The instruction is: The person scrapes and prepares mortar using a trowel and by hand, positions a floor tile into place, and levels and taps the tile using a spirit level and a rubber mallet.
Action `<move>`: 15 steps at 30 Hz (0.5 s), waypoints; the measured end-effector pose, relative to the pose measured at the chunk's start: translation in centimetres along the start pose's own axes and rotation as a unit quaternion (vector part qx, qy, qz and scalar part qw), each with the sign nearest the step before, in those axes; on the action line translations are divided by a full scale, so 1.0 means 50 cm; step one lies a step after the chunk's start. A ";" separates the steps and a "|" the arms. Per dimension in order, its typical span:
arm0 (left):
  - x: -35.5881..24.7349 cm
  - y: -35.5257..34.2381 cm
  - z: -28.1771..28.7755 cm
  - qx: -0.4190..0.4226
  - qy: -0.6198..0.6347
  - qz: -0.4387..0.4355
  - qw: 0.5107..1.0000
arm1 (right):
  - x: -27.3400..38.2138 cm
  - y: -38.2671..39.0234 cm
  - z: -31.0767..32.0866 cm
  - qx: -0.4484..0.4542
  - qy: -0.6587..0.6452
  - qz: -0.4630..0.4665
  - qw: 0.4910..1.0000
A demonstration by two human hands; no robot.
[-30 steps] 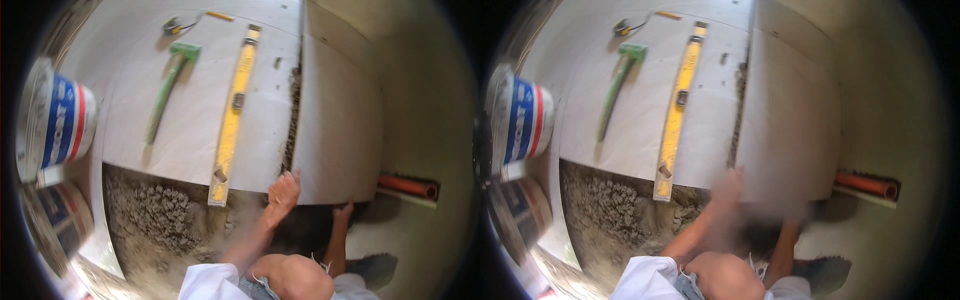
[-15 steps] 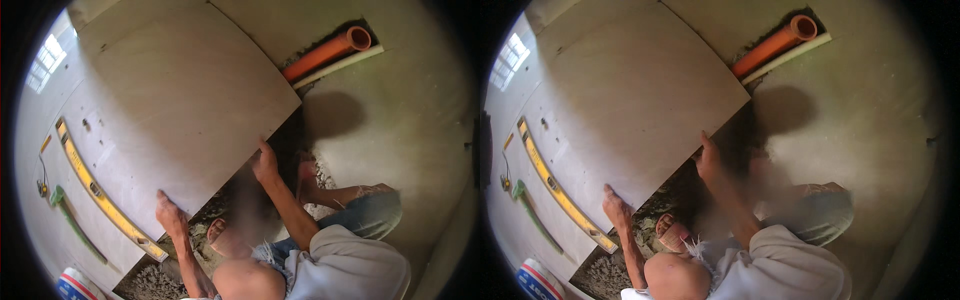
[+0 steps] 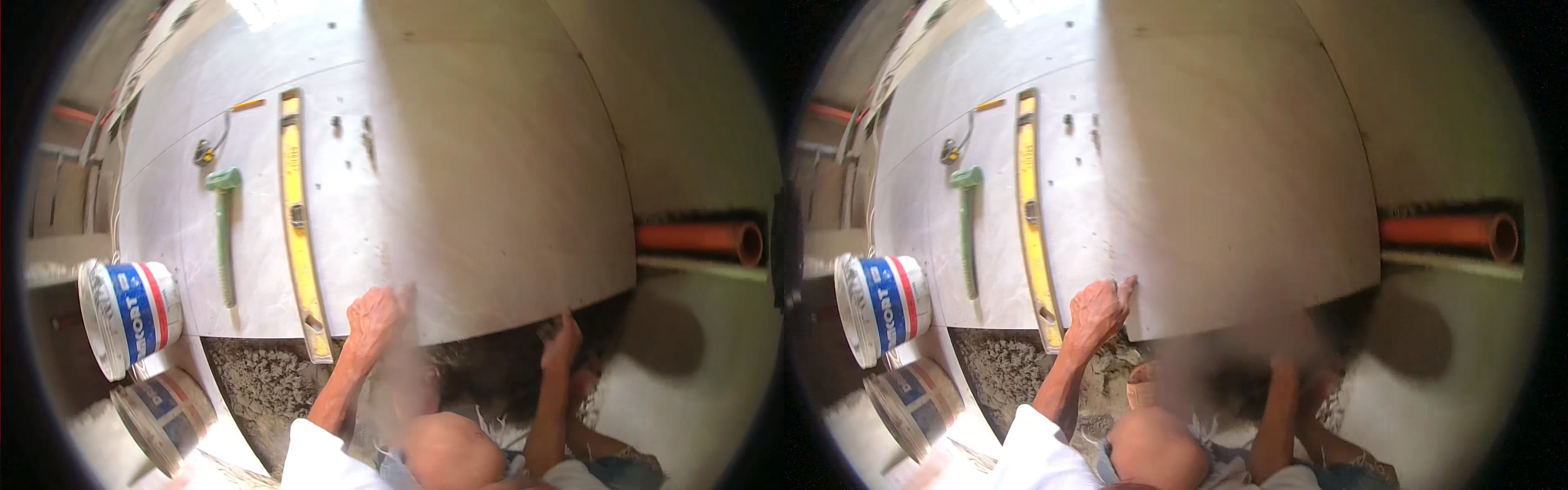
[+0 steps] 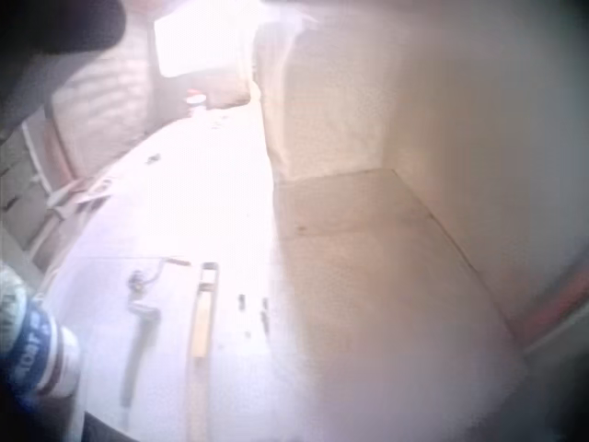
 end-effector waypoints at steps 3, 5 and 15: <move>0.048 -0.017 0.073 -0.169 0.041 -0.087 0.981 | 0.077 -0.050 0.053 -0.008 -0.015 -0.035 0.999; 0.076 -0.025 0.063 -0.235 0.068 -0.163 0.956 | 0.148 -0.052 0.000 -0.002 0.041 0.055 0.998; 0.208 0.066 -0.007 -0.178 0.314 -0.062 0.931 | 0.474 0.131 -0.353 0.259 0.260 0.453 0.812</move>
Point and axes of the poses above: each hand's wrist, its own y-axis away from the middle knuckle, its own z-axis out of the back of the hand, x = y × z, the point moved 1 cm from there along -y, towards the middle knuckle, and after that the axes turned 5 degrees about z, right-handed, at the moved point
